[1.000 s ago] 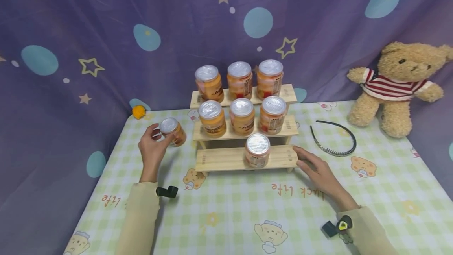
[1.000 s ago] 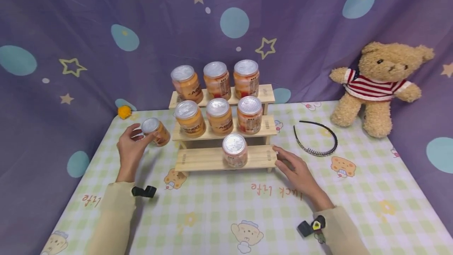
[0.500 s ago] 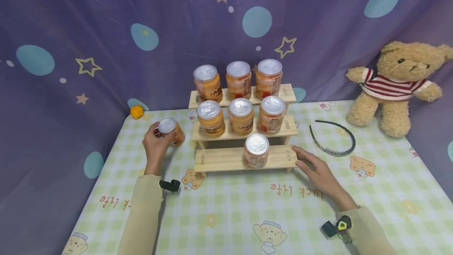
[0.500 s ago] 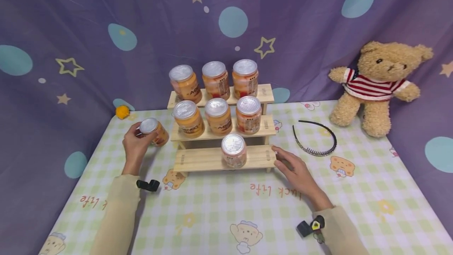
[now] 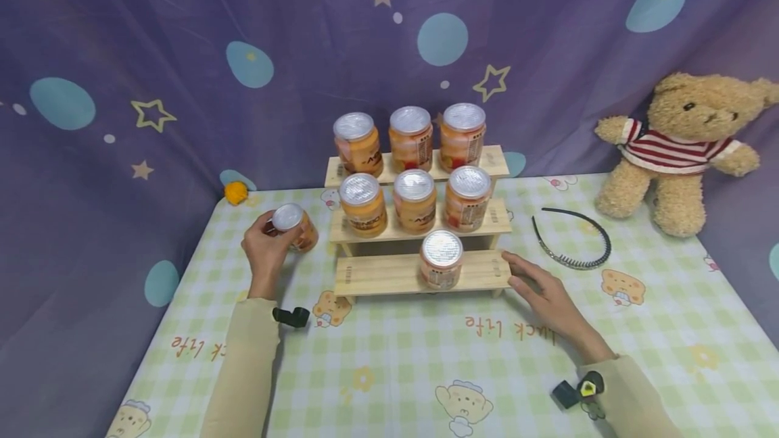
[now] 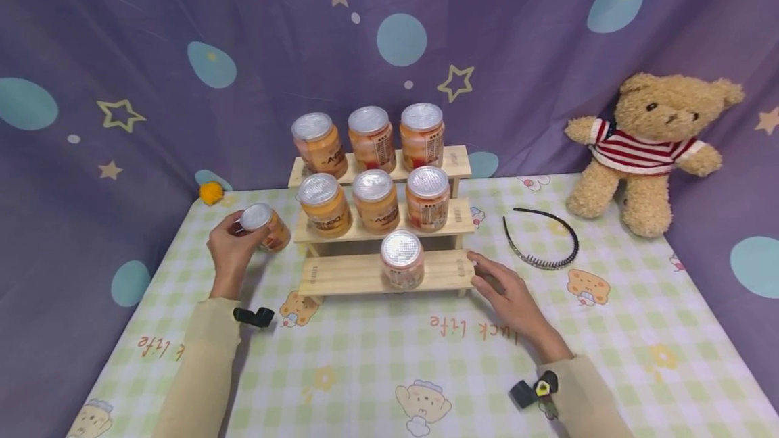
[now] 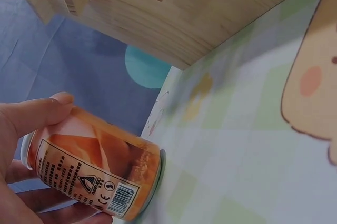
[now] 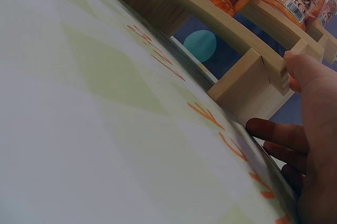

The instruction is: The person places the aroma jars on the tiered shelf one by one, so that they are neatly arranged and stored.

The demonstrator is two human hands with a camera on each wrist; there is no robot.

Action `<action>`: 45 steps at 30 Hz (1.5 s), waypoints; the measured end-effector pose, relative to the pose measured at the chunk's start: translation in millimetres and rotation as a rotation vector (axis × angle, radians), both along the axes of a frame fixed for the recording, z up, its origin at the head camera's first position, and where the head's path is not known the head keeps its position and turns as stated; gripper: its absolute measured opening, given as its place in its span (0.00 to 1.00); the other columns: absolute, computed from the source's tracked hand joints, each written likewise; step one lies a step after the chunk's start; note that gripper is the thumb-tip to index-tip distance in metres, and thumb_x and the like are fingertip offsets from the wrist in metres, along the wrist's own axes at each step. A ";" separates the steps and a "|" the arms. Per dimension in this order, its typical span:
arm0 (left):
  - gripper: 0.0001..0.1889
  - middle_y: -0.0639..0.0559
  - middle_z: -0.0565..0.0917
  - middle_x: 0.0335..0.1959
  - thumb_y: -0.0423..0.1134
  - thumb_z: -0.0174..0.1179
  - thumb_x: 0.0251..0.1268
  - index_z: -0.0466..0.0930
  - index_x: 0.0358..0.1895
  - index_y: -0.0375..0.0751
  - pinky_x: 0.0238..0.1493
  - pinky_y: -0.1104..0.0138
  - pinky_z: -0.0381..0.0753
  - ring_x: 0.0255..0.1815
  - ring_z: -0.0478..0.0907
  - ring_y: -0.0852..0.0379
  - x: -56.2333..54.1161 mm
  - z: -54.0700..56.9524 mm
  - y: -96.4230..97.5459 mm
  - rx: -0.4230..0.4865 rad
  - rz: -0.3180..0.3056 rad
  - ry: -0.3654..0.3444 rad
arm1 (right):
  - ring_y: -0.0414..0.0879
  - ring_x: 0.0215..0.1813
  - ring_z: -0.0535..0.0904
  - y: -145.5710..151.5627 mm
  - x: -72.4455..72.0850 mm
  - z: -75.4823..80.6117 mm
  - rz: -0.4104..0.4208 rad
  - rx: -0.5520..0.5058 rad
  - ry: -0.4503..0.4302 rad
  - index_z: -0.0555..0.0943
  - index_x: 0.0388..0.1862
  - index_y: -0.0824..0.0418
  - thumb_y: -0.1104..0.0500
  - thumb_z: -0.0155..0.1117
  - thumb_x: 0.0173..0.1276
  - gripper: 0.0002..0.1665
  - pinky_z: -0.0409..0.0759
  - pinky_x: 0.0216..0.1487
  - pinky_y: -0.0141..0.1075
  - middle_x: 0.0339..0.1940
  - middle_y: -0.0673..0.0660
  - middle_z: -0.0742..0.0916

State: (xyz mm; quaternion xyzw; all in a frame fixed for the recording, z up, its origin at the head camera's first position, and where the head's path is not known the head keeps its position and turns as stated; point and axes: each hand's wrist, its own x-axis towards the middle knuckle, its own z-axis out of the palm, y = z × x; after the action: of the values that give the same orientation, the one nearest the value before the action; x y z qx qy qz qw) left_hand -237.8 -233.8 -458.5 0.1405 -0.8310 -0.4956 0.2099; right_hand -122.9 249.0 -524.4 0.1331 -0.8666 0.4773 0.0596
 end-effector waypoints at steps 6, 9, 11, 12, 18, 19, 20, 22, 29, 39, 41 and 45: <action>0.31 0.37 0.88 0.48 0.41 0.79 0.46 0.83 0.58 0.39 0.35 0.85 0.73 0.32 0.76 0.73 7.6 6.1 -0.7 -0.006 0.018 -0.026 | 0.20 0.65 0.70 -0.2 0.1 -0.3 -0.005 0.009 0.001 0.67 0.76 0.45 0.58 0.56 0.78 0.30 0.55 0.67 0.12 0.62 0.57 0.85; 0.31 0.37 0.88 0.47 0.41 0.80 0.45 0.83 0.57 0.39 0.35 0.85 0.73 0.30 0.74 0.75 14.4 13.1 -0.5 -0.002 0.023 -0.014 | 0.20 0.64 0.70 -0.6 0.2 0.3 -0.006 0.014 -0.005 0.67 0.76 0.45 0.57 0.56 0.78 0.30 0.55 0.67 0.11 0.63 0.56 0.85; 0.31 0.37 0.87 0.47 0.42 0.80 0.45 0.83 0.57 0.39 0.36 0.85 0.73 0.31 0.74 0.75 19.8 18.7 0.2 0.006 0.022 -0.005 | 0.20 0.64 0.70 -0.7 0.1 0.5 -0.009 0.020 -0.013 0.67 0.76 0.45 0.56 0.55 0.78 0.29 0.55 0.67 0.12 0.63 0.56 0.85; 0.31 0.37 0.87 0.47 0.42 0.80 0.45 0.83 0.57 0.39 0.36 0.85 0.73 0.31 0.75 0.74 22.4 21.7 0.5 0.005 0.022 -0.002 | 0.20 0.64 0.70 -0.6 0.0 0.6 -0.011 0.024 -0.018 0.67 0.76 0.45 0.56 0.55 0.78 0.29 0.55 0.67 0.12 0.64 0.56 0.84; 0.30 0.46 0.86 0.42 0.42 0.81 0.45 0.84 0.56 0.40 0.34 0.83 0.75 0.31 0.76 0.72 38.7 41.4 3.1 0.007 0.012 0.013 | 0.23 0.64 0.72 0.6 -0.4 -0.2 -0.018 0.040 -0.018 0.67 0.76 0.47 0.55 0.55 0.79 0.29 0.55 0.67 0.12 0.64 0.59 0.84; 0.30 0.50 0.85 0.41 0.42 0.81 0.44 0.84 0.55 0.40 0.34 0.83 0.75 0.31 0.76 0.71 41.6 44.8 3.3 0.007 0.012 0.015 | 0.22 0.64 0.72 0.7 -0.4 -0.4 -0.018 0.039 -0.013 0.67 0.76 0.48 0.56 0.55 0.79 0.29 0.55 0.67 0.12 0.63 0.59 0.84; 0.30 0.54 0.84 0.39 0.42 0.81 0.44 0.85 0.55 0.40 0.35 0.83 0.75 0.31 0.77 0.71 44.4 48.0 3.4 0.011 0.012 0.018 | 0.22 0.64 0.71 0.9 -0.5 -0.7 -0.017 0.039 -0.012 0.67 0.76 0.48 0.56 0.55 0.79 0.29 0.55 0.67 0.12 0.63 0.59 0.84; 0.30 0.61 0.83 0.37 0.42 0.82 0.43 0.85 0.55 0.42 0.36 0.82 0.76 0.33 0.78 0.70 50.3 54.5 3.8 0.017 0.014 0.017 | 0.21 0.64 0.70 0.9 -0.7 -0.9 -0.018 0.037 -0.015 0.67 0.76 0.47 0.56 0.55 0.79 0.29 0.54 0.67 0.12 0.63 0.60 0.84; 0.29 0.70 0.81 0.34 0.41 0.82 0.41 0.86 0.53 0.43 0.39 0.79 0.76 0.34 0.79 0.69 69.9 74.7 10.2 0.008 -0.005 0.065 | 0.22 0.65 0.71 -1.1 0.5 0.3 -0.026 0.048 -0.026 0.67 0.76 0.45 0.54 0.55 0.79 0.29 0.55 0.67 0.13 0.63 0.58 0.85; 0.26 0.74 0.84 0.33 0.33 0.82 0.39 0.87 0.50 0.41 0.34 0.79 0.83 0.34 0.82 0.67 91.3 97.4 31.6 0.015 -0.141 0.185 | 0.27 0.66 0.73 -1.6 0.6 1.3 -0.031 0.054 -0.033 0.67 0.76 0.45 0.53 0.55 0.79 0.29 0.56 0.67 0.14 0.63 0.57 0.85; 0.27 0.73 0.85 0.34 0.31 0.82 0.39 0.87 0.50 0.41 0.33 0.77 0.84 0.35 0.83 0.67 95.2 100.9 37.3 0.025 -0.170 0.186 | 0.30 0.66 0.74 -1.2 0.4 0.8 -0.031 0.060 -0.030 0.67 0.76 0.46 0.54 0.55 0.79 0.29 0.57 0.68 0.15 0.63 0.57 0.85; 0.28 0.71 0.85 0.37 0.29 0.82 0.38 0.87 0.51 0.40 0.33 0.77 0.85 0.37 0.84 0.68 101.5 104.2 50.5 0.029 -0.224 0.179 | 0.25 0.65 0.72 -0.9 0.3 0.7 -0.035 0.059 -0.025 0.67 0.76 0.46 0.54 0.55 0.79 0.29 0.56 0.67 0.15 0.63 0.58 0.85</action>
State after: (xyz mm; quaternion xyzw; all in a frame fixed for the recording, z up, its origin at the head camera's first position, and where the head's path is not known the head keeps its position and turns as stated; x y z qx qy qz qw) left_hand -136.3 -183.3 -354.3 0.0053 -0.8123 -0.5383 0.2244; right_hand -122.6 248.2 -523.7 0.1138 -0.8832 0.4520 0.0530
